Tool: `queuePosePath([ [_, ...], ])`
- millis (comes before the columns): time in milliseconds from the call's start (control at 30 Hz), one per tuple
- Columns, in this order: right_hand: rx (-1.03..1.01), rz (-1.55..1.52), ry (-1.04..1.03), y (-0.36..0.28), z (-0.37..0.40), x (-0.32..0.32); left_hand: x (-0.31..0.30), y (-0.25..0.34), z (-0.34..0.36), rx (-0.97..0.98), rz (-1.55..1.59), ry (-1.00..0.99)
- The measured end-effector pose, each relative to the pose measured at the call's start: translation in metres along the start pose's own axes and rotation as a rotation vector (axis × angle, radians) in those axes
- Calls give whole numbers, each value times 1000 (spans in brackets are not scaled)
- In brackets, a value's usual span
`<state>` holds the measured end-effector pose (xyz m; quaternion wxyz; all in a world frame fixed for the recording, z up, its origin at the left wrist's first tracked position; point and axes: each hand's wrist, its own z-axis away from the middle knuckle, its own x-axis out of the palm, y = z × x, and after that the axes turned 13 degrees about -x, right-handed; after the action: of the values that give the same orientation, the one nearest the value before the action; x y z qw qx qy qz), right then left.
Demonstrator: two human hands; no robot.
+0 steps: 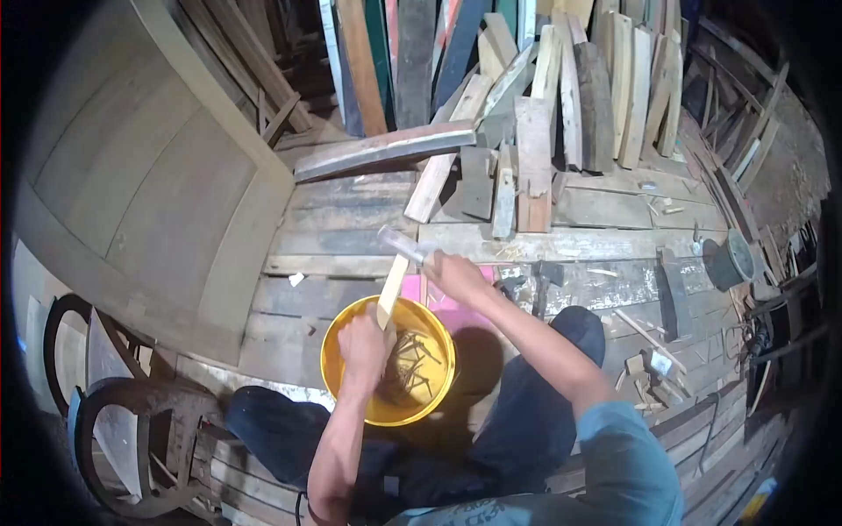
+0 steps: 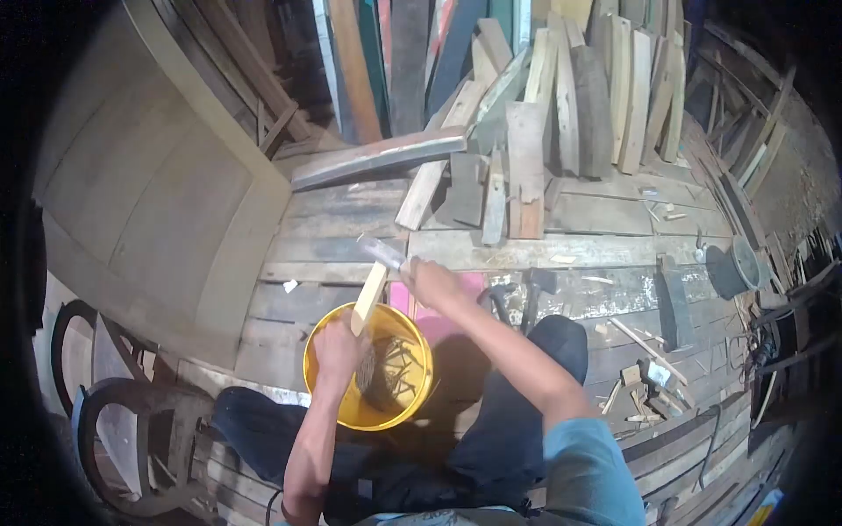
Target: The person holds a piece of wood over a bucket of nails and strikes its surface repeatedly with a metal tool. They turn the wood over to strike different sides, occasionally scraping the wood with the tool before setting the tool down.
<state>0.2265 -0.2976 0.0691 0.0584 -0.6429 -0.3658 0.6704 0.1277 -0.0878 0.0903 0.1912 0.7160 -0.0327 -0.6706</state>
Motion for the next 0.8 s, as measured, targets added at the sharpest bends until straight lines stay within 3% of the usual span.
queuePosePath([
  [100, 25, -53, 39, -2, -3, 11, -6, -1, 1, 35, 15, 7],
  [200, -118, 25, -102, -54, 49, -2, -3, -1, 0, 14, 2, -8],
  [267, -134, 115, -103, -42, 39, 2, 1, -3, -1, 21, -6, 9],
  [467, 93, -88, 4, 14, -8, 10, -5, -1, -4, 63, -35, 29],
  [600, -203, 52, -44, -28, 61, 31, 2, -4, -4, 67, -21, 39],
  [667, -75, -32, -226, -22, 34, 6, 3, -6, 0, 55, -23, 36],
  [733, 130, 3, -84, -3, -4, -8, -2, -3, -1, 59, -22, -13],
  [800, 107, -36, -69, 3, -5, -4, -6, 2, -2, 67, -22, 15],
])
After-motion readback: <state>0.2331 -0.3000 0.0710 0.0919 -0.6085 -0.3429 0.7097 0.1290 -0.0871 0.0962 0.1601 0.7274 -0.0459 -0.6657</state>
